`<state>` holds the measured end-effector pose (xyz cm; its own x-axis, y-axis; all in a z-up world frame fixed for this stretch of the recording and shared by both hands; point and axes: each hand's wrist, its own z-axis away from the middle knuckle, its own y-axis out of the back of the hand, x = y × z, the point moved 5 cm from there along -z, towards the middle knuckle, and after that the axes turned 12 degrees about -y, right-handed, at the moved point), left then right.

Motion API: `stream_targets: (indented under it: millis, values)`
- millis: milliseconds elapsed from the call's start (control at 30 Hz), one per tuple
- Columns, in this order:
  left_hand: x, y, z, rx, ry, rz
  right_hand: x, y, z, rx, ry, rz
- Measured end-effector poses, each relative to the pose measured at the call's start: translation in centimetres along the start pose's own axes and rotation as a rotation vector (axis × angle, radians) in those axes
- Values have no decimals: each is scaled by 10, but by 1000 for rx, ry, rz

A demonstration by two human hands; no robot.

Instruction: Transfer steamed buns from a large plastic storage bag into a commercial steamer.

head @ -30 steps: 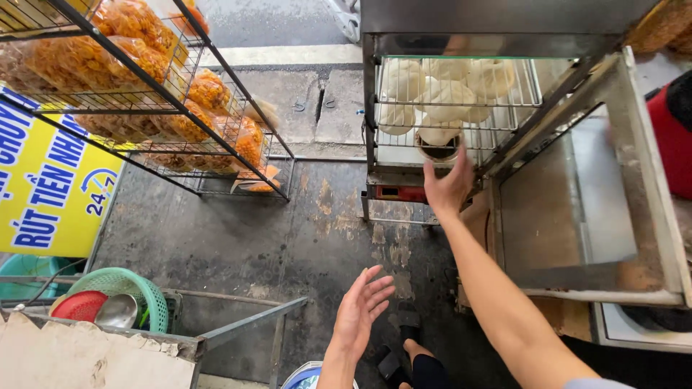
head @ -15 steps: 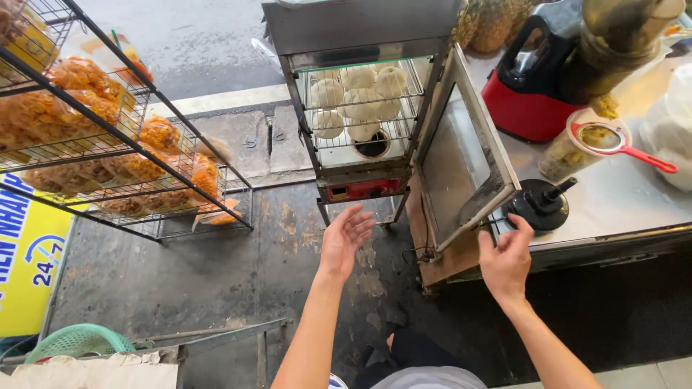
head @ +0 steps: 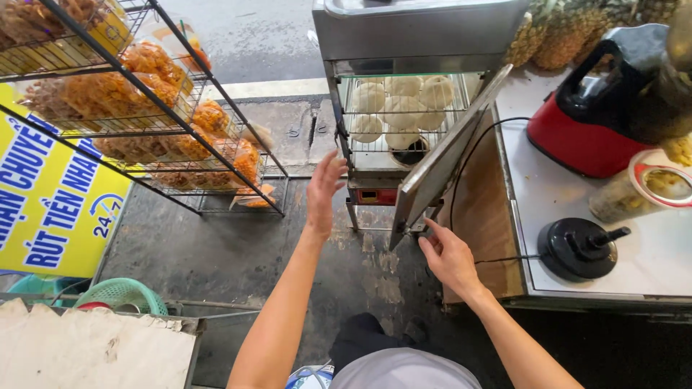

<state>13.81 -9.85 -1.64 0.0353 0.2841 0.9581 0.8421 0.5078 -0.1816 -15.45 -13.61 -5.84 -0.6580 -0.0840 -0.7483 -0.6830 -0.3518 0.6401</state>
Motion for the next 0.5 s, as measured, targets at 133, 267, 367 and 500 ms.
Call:
stream_targets:
  millis: [133, 267, 367, 500]
  values:
    - [43, -3, -14, -168, -330, -337, -29, -19, -29, -34, 146, -73]
    - [33, 7, -57, -283, -599, -704, -60, -36, -67, -32, 100, -95]
    - [7, 20, -106, -315, -655, -782, -78, -61, -100, -14, 87, -32]
    - [-26, 31, -172, -340, -664, -798, -82, -115, -151, 23, 48, 53]
